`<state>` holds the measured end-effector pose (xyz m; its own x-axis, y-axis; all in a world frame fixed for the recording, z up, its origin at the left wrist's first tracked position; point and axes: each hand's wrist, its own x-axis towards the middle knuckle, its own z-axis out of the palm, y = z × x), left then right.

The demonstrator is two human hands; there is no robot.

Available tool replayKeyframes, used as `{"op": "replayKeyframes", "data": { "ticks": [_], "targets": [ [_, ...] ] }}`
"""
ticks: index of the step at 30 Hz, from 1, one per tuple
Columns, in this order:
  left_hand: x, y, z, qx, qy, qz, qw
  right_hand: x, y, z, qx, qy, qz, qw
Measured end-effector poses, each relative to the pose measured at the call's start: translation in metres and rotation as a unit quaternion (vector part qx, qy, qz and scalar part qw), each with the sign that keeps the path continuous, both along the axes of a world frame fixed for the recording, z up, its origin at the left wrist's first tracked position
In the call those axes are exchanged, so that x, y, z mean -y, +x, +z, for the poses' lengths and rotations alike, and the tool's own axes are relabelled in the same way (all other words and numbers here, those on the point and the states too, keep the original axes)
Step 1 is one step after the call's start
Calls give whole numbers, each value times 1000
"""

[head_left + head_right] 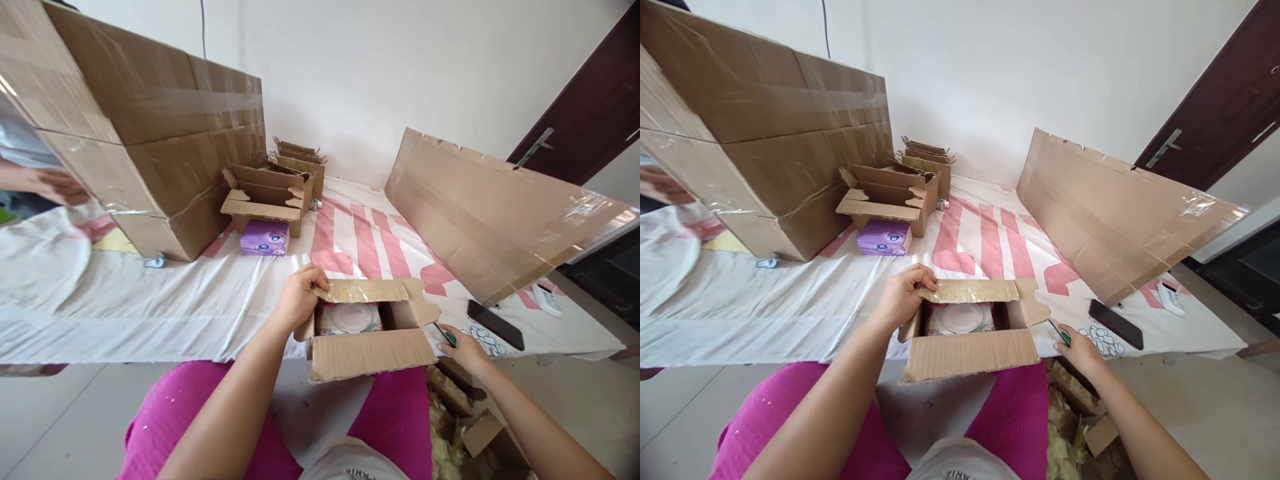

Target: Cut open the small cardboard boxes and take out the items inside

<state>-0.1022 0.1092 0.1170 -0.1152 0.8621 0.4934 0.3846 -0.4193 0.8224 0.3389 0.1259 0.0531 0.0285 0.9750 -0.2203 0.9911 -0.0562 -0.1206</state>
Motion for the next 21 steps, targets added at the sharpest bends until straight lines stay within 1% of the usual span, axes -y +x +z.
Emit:
{"op": "replayKeyframes", "data": {
  "ticks": [2,4,5,7,9,11,13,15,16,18,21],
  "targets": [
    [0,0,0,-4,2,-3,1000,0,6,2,32,8,-13,999],
    [0,0,0,-7,3,-8,1000,-1,12,8,32,16,-35,999],
    [0,0,0,-8,4,-8,1000,-3,15,13,12,17,-56,998],
    [0,0,0,-11,2,-7,1000,-6,17,28,-59,22,-105,992],
    [0,0,1,-13,-1,-6,1000,-10,13,49,-134,55,-128,981],
    [1,-1,1,-11,-4,-11,1000,-12,1,73,-207,120,-89,967],
    [1,-1,2,-9,-10,-19,1000,-12,-21,99,-287,176,-13,942],
    [2,-2,3,-8,-15,-26,1000,-9,-49,123,-339,182,58,921],
    [2,-2,3,-9,-18,-29,999,-6,-64,135,-340,170,95,920],
    [2,-3,4,-14,-22,-34,999,-3,-96,153,-304,112,175,930],
    [4,-5,6,-34,-28,-43,998,-3,-140,168,-236,11,252,938]
  ]
}}
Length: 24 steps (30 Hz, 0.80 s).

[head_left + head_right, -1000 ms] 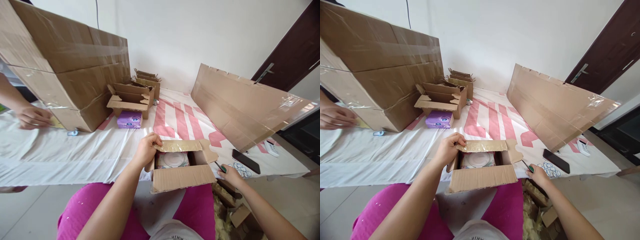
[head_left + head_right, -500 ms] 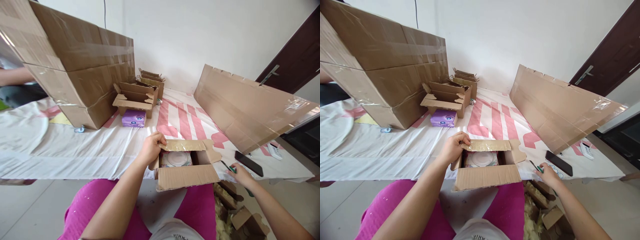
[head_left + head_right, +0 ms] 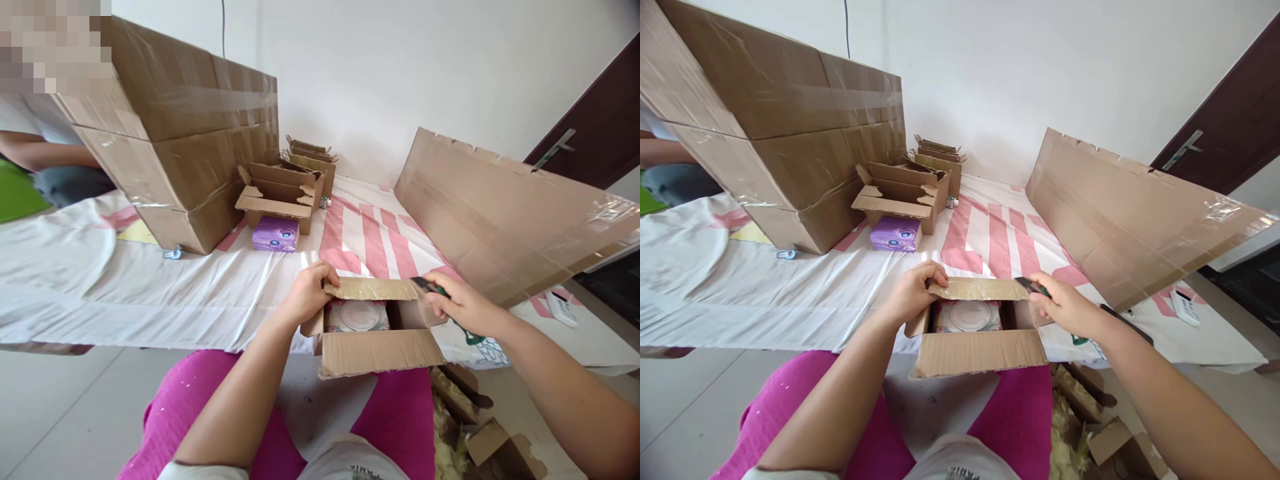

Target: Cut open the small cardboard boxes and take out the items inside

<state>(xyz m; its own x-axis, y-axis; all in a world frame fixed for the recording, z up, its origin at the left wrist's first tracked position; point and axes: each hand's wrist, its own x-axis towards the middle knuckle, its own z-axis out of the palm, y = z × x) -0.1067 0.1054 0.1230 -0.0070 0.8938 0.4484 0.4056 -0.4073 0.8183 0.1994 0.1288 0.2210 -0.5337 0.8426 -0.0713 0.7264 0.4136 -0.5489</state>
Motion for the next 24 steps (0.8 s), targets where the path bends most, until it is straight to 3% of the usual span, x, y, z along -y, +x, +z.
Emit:
{"op": "replayKeyframes", "data": {
  "ticks": [2,5,11,15,24],
  "targets": [
    [2,-1,1,-17,-5,-7,1000,-4,-24,2,70,-9,35,997],
    [4,-3,4,-38,-8,-26,999,-12,-51,2,177,33,64,982],
    [4,-3,6,-51,-1,-48,998,-24,-79,3,329,97,75,936],
    [3,-1,4,-49,0,-57,997,-32,-84,2,358,83,98,925],
    [1,1,-2,-10,-13,-50,999,-32,-83,-1,348,43,125,928]
  ]
}}
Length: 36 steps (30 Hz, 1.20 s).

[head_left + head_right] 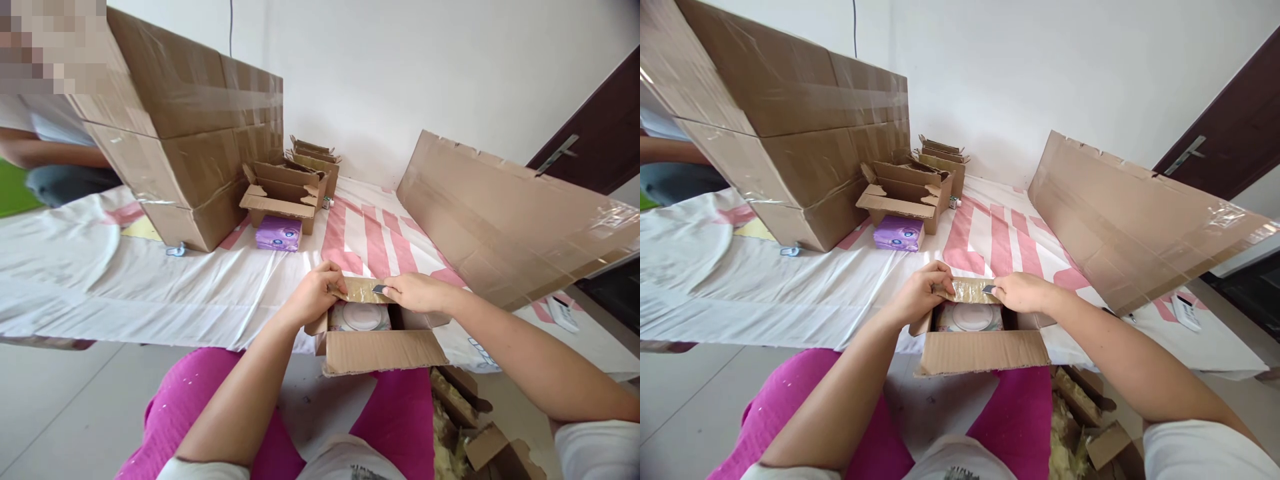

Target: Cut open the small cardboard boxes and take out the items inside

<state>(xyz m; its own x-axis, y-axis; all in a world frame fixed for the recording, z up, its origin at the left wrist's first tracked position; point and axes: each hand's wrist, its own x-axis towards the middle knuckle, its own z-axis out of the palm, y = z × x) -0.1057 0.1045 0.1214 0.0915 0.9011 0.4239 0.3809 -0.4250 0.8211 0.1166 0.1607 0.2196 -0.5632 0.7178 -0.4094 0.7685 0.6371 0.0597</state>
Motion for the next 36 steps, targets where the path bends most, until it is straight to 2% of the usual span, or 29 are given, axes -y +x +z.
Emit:
{"op": "replayKeyframes", "data": {
  "ticks": [3,8,11,18,23,27,36],
  "targets": [
    [0,0,0,-1,-2,-1,1000,0,1,2,3,7,-11,1000],
    [0,1,1,-6,-3,6,1000,3,0,2,12,-46,-51,998],
    [1,1,2,-10,-5,12,1000,10,-4,1,13,-16,-54,998],
    [1,2,1,-21,8,16,1000,31,-19,3,26,0,23,999],
    [1,2,1,-22,1,14,1000,14,-15,6,-14,24,3,1000],
    [1,2,2,-26,2,15,1000,-1,-17,6,13,84,37,996],
    [1,2,2,-23,-2,22,999,-6,-27,1,46,98,93,990]
  ]
}}
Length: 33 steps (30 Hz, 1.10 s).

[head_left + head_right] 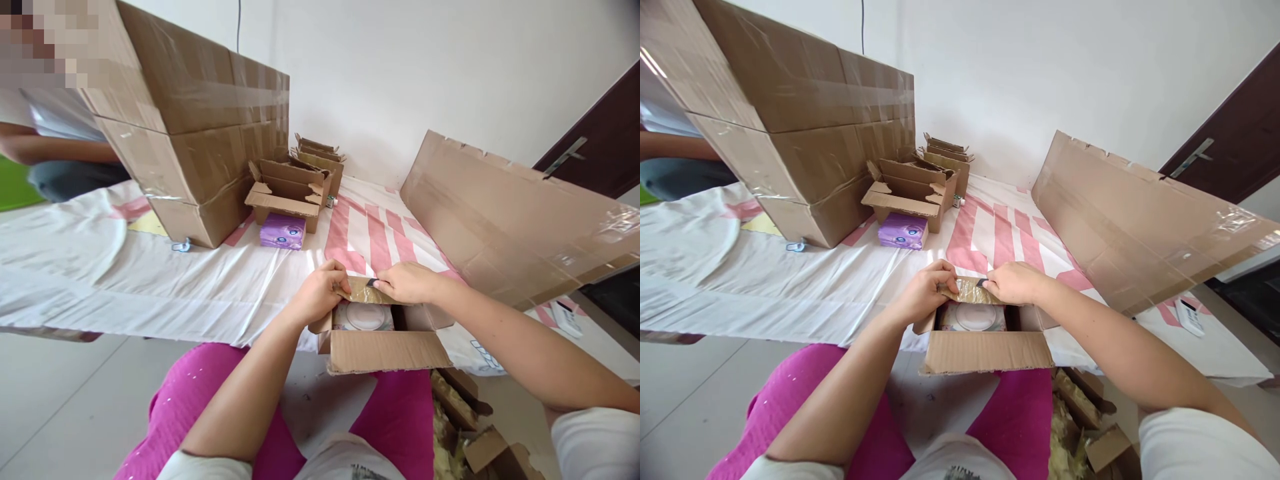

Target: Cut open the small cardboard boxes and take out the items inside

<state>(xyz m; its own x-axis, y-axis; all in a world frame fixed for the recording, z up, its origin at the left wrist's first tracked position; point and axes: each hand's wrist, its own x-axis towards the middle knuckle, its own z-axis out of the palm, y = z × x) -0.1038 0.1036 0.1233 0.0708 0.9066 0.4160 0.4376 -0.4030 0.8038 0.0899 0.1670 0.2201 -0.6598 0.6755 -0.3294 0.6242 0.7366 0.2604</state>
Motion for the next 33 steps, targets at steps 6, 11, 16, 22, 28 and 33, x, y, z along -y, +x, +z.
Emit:
{"op": "replayKeyframes", "data": {
  "ticks": [6,11,16,22,28,33],
  "targets": [
    [1,0,1,-10,6,4,1000,-1,-1,3,7,-15,15,1000],
    [1,0,1,-15,5,6,1000,-1,-3,5,18,-30,29,999],
    [2,1,0,-17,9,9,1000,-1,-4,7,25,-44,38,998],
    [0,1,-3,-12,9,18,1000,6,-6,7,31,-57,42,997],
    [-2,1,-4,-8,18,25,1000,22,-7,7,40,-102,61,992],
    [-1,1,-2,1,8,17,1000,7,-3,9,8,-15,13,1000]
  ]
}}
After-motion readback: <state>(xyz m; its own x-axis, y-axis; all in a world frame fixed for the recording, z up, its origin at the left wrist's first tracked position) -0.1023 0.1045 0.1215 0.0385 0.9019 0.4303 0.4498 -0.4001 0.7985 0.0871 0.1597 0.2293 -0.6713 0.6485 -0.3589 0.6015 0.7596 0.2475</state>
